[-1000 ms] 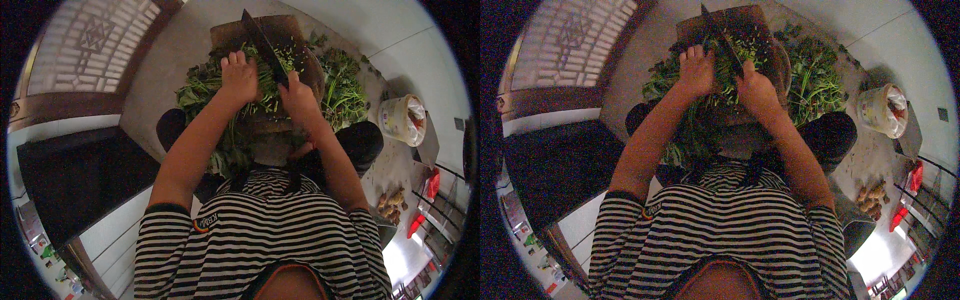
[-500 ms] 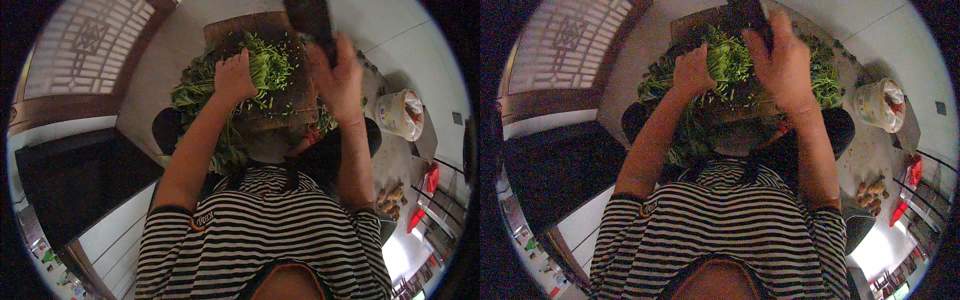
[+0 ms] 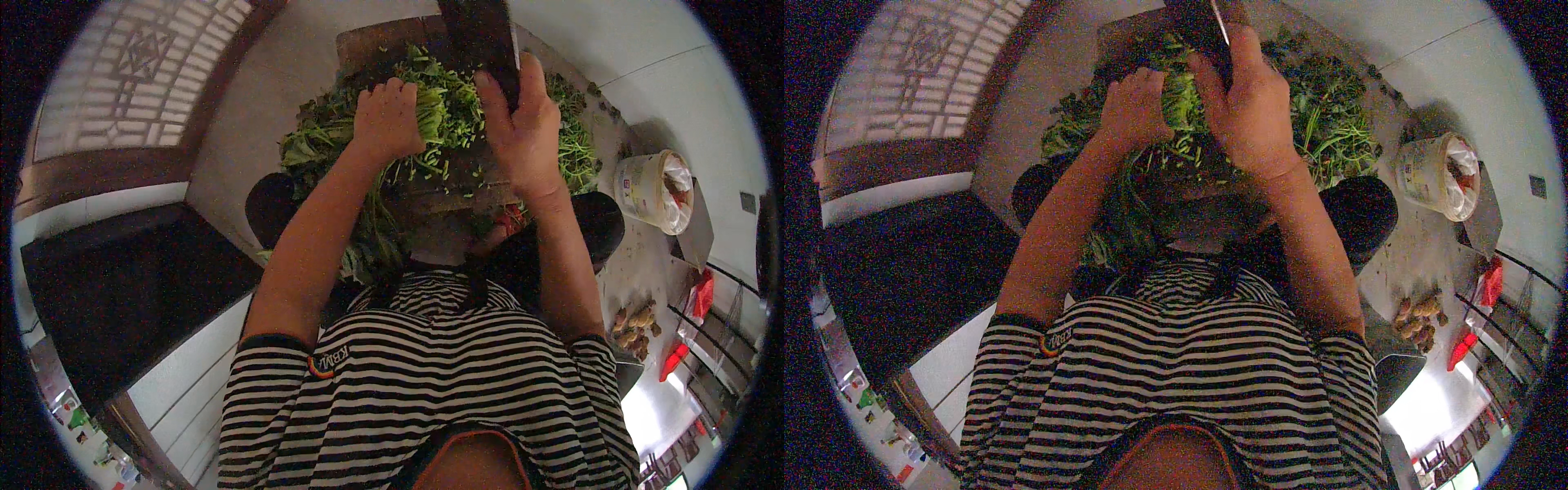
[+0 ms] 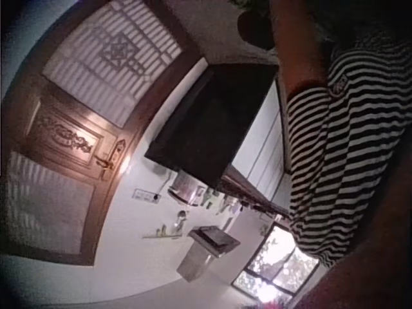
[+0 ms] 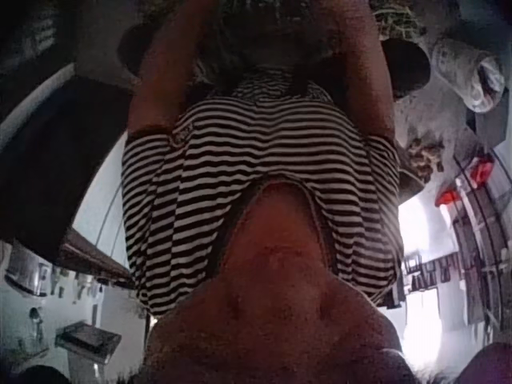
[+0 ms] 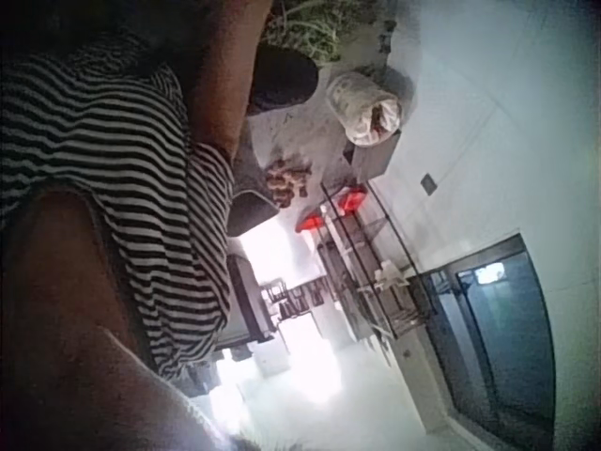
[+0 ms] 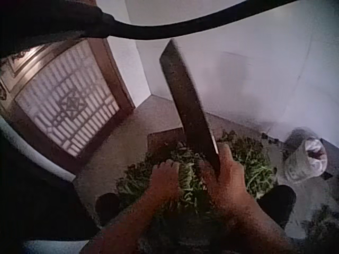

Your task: The person gathers leafy green vegetables from a pile on the floor and places them on a wooden cutting board. Using a large knife, the person repeatedly chops the vegetables into smaller pieces on the board.

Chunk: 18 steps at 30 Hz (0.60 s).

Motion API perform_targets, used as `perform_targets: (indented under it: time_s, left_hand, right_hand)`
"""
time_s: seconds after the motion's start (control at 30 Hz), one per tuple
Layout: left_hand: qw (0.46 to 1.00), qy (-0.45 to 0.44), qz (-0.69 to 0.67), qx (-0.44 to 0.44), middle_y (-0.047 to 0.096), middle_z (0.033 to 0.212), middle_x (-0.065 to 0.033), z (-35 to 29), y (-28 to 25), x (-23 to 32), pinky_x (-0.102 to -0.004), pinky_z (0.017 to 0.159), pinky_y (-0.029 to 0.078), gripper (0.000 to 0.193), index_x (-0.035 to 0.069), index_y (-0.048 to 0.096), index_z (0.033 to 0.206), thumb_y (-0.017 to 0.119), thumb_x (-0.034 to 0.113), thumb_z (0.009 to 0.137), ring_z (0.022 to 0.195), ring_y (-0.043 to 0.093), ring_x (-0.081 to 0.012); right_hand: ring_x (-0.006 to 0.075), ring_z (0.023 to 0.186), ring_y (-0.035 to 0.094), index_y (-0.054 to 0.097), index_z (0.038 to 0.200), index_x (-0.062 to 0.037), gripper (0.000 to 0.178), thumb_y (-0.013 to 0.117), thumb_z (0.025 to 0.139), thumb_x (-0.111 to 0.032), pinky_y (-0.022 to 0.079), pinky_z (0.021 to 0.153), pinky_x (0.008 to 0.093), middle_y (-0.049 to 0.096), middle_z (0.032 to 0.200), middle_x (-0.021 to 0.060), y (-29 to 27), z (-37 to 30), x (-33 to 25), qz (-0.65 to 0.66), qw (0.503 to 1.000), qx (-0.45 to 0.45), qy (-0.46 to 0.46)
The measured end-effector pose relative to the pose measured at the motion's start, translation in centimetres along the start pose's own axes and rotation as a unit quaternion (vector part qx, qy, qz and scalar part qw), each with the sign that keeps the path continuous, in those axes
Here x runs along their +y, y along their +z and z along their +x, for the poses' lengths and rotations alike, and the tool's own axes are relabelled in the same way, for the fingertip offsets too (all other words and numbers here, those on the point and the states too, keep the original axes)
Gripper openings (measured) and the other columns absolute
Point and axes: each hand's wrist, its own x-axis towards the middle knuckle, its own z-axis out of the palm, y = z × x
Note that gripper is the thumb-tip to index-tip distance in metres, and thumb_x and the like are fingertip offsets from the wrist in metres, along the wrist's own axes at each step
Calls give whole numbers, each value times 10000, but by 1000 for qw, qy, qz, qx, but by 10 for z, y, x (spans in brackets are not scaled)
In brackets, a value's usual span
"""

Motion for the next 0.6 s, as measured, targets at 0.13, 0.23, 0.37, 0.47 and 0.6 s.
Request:
perform_targets:
  time_s: [0.13, 0.23, 0.37, 0.47, 0.6]
  left_hand:
    - [999, 21, 16, 38, 503, 1065, -123, 0, 10, -5, -427, 850, 416, 702, 62, 483, 1149, 757, 313, 553, 1006, 518, -290]
    - [999, 28, 16, 44, 504, 1067, -125, 2, 11, -7, -434, 848, 414, 704, 61, 485, 1134, 763, 302, 533, 1002, 520, -292]
    - [999, 30, 17, 28, 498, 1093, -134, 1, 7, -5, -437, 860, 410, 697, 59, 485, 1125, 771, 286, 531, 1035, 513, -295]
    - [1000, 13, 16, -21, 498, 1092, -131, 3, 3, -1, -432, 852, 411, 681, 63, 483, 1120, 767, 272, 537, 1030, 514, -294]
    - [999, 34, 12, 35, 494, 1084, -134, -2, 14, -8, -439, 857, 406, 685, 55, 476, 1121, 767, 280, 543, 1020, 510, -296]
  right_hand:
    - [453, 784, 579, 486, 996, -23, 268, 628, 853, -199, 469, 644, 467, 606, 827, 244, 38, -27, 71, -67, 989, -123, 45]
    - [448, 787, 581, 499, 996, -44, 238, 609, 864, -207, 471, 647, 463, 607, 829, 237, 28, -17, 64, -105, 980, -164, 50]
    - [433, 763, 589, 501, 1004, -32, 238, 602, 868, -199, 483, 645, 414, 611, 815, 223, -8, 6, 5, -38, 999, -16, 14]
    - [417, 701, 596, 483, 1047, -35, 275, 602, 869, -208, 487, 620, 426, 617, 783, 215, 15, -3, 34, -6, 1000, 12, -16]
    - [441, 734, 603, 458, 1090, -56, 307, 604, 860, -197, 489, 620, 490, 623, 793, 241, 36, -13, 73, -112, 977, -182, 12]
